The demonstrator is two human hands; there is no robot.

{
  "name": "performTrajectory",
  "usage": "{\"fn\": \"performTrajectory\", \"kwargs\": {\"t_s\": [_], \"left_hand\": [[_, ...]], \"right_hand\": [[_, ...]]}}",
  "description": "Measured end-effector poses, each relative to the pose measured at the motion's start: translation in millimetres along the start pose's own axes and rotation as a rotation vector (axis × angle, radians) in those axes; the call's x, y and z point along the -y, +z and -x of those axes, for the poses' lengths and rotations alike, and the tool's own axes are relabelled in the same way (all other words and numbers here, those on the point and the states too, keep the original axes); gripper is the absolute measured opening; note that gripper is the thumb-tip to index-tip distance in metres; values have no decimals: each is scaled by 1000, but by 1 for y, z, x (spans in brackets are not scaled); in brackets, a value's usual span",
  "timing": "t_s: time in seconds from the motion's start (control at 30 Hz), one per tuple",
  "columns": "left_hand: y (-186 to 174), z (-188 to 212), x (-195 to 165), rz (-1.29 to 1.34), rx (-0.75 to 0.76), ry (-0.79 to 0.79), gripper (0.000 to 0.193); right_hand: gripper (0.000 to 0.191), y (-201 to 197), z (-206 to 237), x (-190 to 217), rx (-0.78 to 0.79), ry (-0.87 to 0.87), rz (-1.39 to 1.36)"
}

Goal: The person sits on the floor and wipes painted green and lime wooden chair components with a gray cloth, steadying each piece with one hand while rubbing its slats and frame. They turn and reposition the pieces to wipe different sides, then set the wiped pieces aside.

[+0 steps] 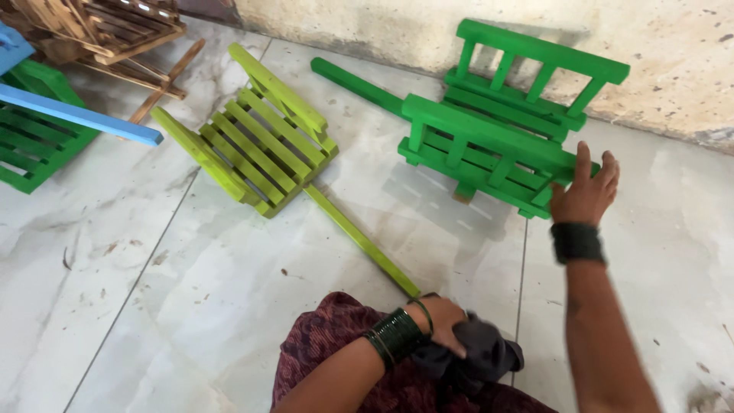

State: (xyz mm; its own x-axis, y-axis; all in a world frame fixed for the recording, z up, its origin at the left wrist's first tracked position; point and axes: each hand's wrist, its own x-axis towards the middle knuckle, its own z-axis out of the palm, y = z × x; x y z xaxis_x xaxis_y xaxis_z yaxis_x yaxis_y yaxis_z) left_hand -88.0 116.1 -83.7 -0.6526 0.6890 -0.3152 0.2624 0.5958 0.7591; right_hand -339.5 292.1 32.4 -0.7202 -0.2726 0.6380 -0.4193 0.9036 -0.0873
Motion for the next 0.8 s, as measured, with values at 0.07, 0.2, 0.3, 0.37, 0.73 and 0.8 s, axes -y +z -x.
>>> {"fn": "performTrajectory", "kwargs": {"t_s": [0.07,0.2,0.3,0.37,0.73,0.8], "left_hand": [[15,-11,3,54,196,150,84],[63,-36,-7,121,601,330,80],[96,-42,-17,-177,509,381,69],[99,-39,-13,-147,488,386,73],[53,-18,-23,106,608,124,83],[45,-16,-20,169,593,106,87]], "right_hand": [[83,4,31,42,-80,-66,-59],[71,29,133,177,447,-250,-546],[88,32,171,233,1062,-294,-335],[72,31,177,252,990,-267,-318],[55,24,155,188,726,-188,-240],[55,16,159,171,713,-169,-232]]}}
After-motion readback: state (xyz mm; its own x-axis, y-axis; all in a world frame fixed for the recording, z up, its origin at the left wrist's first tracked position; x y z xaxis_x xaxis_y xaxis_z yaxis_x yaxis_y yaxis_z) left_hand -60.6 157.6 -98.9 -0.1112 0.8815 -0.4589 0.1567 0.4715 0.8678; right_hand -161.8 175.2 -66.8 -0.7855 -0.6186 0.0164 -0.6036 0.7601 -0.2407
